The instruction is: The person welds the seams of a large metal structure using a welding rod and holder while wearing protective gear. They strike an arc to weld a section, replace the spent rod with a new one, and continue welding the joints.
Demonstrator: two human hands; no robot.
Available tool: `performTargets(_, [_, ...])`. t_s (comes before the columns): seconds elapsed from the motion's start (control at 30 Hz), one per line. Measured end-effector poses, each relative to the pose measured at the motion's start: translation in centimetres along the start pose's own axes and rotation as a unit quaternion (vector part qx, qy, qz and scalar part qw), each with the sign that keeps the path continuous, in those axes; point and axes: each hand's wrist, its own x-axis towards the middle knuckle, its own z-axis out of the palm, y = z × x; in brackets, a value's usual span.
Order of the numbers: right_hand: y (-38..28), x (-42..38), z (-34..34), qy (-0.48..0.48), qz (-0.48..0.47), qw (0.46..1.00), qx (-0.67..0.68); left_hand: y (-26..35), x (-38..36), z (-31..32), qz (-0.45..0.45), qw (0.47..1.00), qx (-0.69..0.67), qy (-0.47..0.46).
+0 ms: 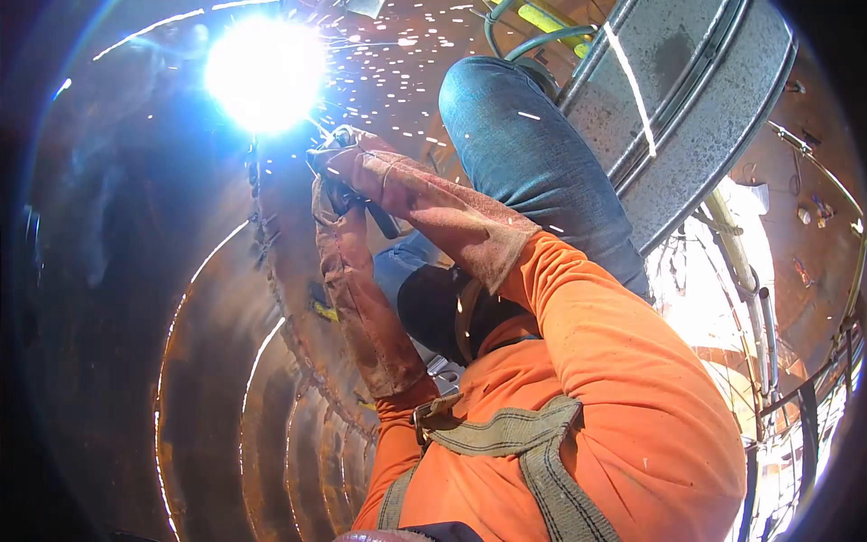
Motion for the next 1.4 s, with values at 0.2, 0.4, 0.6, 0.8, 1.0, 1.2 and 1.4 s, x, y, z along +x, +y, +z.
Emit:
performTargets(0.2, [-4.6, -2.8, 9.2, 0.195, 0.072, 0.877, -0.432, 0.0, -0.6, 0.4, -0.002, 1.0, -0.014, 0.028])
performTargets(0.4, [-2.5, -2.4, 7.2, 0.136, -0.044, 0.94, -0.311, 5.6, 0.4, -2.4, 0.046, 0.997, -0.016, -0.054])
performTargets(0.6, [-2.2, -1.6, 5.7, 0.115, -0.019, 0.922, -0.368, 3.5, -0.7, -0.5, -0.113, 0.781, -0.609, -0.084])
performTargets(0.8, [-1.5, -3.3, 6.2, 0.138, 0.026, 0.929, -0.341, 3.0, -1.9, 0.5, -0.103, 0.766, -0.625, -0.11])
performTargets(1.0, [-1.5, -5.3, 7.1, 0.069, 0.06, 0.934, -0.346, 2.0, -4.1, 1.4, -0.074, 0.86, -0.503, -0.035])
performTargets(1.2, [-0.5, -6.4, 7.6, 0.071, 0.098, 0.91, -0.396, 1.1, -6.9, 2.1, -0.048, 0.937, -0.347, 0.007])
performTargets(1.4, [0.8, -7.5, 8.5, -0.04, 0.172, 0.857, -0.485, 0.6, -10.3, 0.7, 0.051, 0.899, -0.424, 0.098])
